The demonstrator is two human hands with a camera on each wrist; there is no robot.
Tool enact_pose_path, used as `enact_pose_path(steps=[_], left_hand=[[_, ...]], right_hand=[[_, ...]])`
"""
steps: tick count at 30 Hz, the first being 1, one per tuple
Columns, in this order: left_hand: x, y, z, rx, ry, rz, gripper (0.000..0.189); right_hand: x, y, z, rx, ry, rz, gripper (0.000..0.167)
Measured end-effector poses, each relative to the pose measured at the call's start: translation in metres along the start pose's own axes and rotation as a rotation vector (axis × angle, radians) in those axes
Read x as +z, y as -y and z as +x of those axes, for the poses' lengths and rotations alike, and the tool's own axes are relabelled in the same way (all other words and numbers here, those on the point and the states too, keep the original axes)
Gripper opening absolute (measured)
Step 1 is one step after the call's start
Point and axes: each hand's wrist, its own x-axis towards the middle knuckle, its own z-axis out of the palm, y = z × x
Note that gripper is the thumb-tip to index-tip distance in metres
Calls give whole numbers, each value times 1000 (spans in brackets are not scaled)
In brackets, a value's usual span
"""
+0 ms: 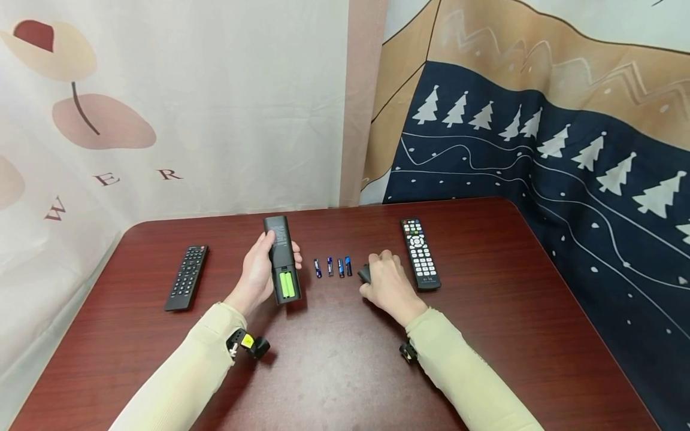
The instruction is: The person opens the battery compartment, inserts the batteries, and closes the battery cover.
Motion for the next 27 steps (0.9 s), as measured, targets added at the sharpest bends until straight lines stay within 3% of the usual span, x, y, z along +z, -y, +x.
enact_pose_path(steps=[27], left_hand=[[1,2,2,7,14,13,42]], right_hand=[[14,20,-4,-76,-80,74,57]])
